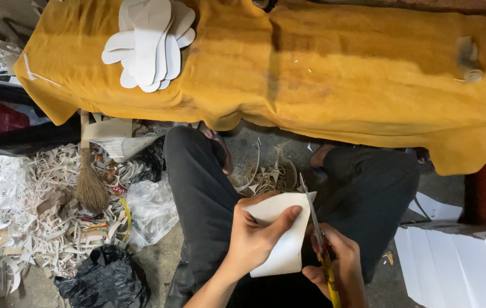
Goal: Cutting out shoe insole shapes from white material using scissors
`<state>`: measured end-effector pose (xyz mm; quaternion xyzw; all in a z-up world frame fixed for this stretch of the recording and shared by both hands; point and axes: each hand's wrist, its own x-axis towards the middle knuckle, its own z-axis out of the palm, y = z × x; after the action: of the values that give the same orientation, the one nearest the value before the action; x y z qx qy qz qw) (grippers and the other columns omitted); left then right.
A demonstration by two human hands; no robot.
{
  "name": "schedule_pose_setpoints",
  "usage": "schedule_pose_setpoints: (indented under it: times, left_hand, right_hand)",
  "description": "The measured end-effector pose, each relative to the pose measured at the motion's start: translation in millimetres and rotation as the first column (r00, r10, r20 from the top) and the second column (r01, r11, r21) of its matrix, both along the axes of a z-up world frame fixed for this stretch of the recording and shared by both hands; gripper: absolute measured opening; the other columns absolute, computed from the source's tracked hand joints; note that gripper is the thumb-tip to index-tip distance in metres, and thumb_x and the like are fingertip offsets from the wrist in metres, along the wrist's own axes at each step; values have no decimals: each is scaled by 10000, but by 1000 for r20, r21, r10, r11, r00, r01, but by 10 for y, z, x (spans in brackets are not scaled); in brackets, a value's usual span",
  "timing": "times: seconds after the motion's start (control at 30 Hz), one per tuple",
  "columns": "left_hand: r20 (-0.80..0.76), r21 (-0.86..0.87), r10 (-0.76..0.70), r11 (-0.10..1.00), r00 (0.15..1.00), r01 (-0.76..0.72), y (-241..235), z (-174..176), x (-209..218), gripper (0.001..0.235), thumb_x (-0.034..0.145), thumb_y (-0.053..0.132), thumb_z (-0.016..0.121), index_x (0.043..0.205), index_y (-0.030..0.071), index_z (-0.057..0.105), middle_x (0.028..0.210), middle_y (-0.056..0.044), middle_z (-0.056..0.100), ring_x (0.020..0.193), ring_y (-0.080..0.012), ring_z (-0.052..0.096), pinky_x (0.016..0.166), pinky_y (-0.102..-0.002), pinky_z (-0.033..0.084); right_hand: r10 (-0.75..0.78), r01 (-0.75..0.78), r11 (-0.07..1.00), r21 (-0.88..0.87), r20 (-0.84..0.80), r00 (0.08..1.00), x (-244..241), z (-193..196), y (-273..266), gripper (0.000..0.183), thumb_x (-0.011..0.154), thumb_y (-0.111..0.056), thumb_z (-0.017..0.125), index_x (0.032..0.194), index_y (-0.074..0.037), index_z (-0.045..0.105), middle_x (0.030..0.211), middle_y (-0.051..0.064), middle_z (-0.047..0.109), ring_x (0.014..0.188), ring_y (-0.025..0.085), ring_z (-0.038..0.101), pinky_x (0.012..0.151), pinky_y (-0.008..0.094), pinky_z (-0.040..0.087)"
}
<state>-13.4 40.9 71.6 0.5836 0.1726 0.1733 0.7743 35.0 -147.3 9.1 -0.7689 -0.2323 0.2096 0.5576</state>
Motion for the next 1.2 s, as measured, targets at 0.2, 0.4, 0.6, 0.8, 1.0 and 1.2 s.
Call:
schedule_pose_setpoints:
  times: [0.2,0.4,0.6,0.8,1.0,1.2]
  left_hand:
    - [7,69,-45,997,999,45,79,37,11,309,960,213,729,699,108,601,627,56,509,582,-42,430,489,-254,287]
    - [-36,231,-156,960,987,160,252,209,12,280,978,175,708,730,88,609,621,45,480,560,-52,383,487,-272,265]
    - [-82,232,-279,928,957,290,300,296,19,328,1005,195,680,713,117,555,617,59,427,563,-32,334,495,-266,233]
    - [-114,240,-348,899,930,366,386,342,40,268,1003,216,679,763,104,638,626,51,481,560,-41,354,506,-269,259]
    - [-160,253,-433,851,887,461,486,321,97,205,994,213,689,844,77,723,618,47,494,534,-43,357,475,-279,264]
    - [-225,264,-509,789,831,555,527,340,155,254,1010,224,666,797,88,694,601,39,467,539,-63,349,480,-283,266]
  right_hand:
    - [0,7,995,-103,72,997,21,-87,-102,782,641,-809,649,967,-102,722,667,-19,547,533,84,456,507,271,398]
    - [34,-32,984,-174,8,999,54,-190,-203,828,561,-785,710,1057,-124,753,687,-1,568,544,85,483,522,276,419]
    - [77,-73,993,-93,38,996,87,-111,-173,853,597,-821,672,1078,-118,727,713,-21,518,535,70,429,517,264,361]
    - [74,-72,984,-163,4,997,125,-139,-253,790,529,-758,775,978,-109,738,678,1,553,528,81,433,517,262,371]
    - [119,-126,967,-219,-46,992,256,-119,-345,733,512,-617,910,1031,-117,772,834,21,677,679,112,610,639,241,449]
    - [189,-173,952,-252,40,981,325,-68,-343,806,525,-669,883,1115,-134,757,972,10,754,743,121,660,684,241,485]
